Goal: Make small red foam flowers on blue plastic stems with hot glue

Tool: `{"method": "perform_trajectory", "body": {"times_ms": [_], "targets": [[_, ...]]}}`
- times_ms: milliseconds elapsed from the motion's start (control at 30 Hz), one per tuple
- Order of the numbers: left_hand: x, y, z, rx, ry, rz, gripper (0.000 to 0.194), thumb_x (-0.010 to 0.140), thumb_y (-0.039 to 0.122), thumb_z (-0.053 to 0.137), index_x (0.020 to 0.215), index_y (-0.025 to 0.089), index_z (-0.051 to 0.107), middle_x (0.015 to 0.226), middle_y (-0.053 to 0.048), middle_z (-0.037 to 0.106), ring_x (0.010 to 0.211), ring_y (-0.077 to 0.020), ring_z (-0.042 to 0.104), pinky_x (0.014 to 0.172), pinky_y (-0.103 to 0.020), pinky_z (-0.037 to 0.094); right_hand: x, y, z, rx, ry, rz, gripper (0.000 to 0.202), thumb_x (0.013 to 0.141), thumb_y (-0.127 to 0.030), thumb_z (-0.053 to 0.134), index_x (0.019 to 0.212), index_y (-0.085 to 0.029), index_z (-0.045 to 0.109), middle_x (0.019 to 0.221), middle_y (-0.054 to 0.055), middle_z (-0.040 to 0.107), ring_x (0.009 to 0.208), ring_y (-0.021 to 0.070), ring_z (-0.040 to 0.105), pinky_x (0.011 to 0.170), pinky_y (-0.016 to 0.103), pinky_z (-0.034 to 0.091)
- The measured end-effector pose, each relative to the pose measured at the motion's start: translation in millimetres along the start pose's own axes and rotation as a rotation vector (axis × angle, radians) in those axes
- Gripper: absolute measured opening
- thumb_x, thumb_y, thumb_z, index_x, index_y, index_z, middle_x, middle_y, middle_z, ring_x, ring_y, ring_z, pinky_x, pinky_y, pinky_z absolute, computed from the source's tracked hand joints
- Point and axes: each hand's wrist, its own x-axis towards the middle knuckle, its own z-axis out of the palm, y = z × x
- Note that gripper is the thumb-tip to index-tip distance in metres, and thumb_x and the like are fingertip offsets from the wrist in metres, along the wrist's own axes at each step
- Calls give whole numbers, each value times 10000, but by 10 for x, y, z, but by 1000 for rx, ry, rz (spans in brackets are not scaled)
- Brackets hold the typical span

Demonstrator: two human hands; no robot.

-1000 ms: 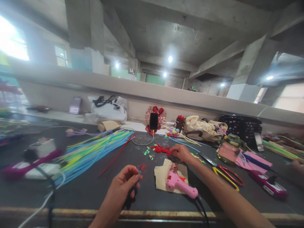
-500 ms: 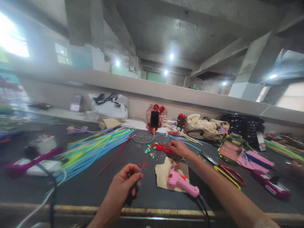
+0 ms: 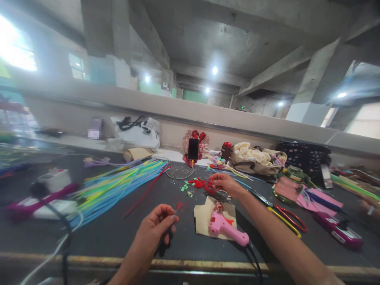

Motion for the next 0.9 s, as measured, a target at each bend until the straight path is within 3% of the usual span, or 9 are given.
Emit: {"method": "perform_trajectory", "body": {"times_ms": [367, 600, 733, 900], "targets": [[9, -18, -23, 5, -23, 12, 158, 654, 251, 618, 725, 190, 491, 567, 64, 599, 340, -34, 421, 326, -134, 325, 59, 59, -101, 142, 111, 119, 235, 852, -269, 492, 1045, -139, 523, 1000, 53, 572, 807, 157, 584, 679, 337, 497], [37, -58, -44, 10, -8, 45, 108, 645, 229, 615, 700, 182, 535, 595, 39, 607, 437, -65, 478, 348, -137, 355, -171, -157, -14, 336, 79, 99, 160, 855, -252, 490, 921, -119, 549, 782, 2, 589, 570, 81, 559, 486, 212, 470], [1, -13, -29, -22, -3, 19, 113, 629, 237, 628, 701, 160, 584, 570, 23, 607, 395, -51, 446, 334, -134, 331, -458, -499, 222, 501, -9, 32, 131, 779, -258, 579, 781, -137, 530, 672, 1, 621, 507, 78, 583, 361, 133, 368], [-116, 136, 41, -84, -5, 71, 208, 593, 268, 674, 751, 146, 615, 547, 17, 596, 369, -31, 391, 328, -128, 281, -766, -877, 740, 636, -86, -33, 203, 733, -335, 609, 772, -158, 520, 673, 23, 659, 498, 100, 608, 341, 134, 354]]}}
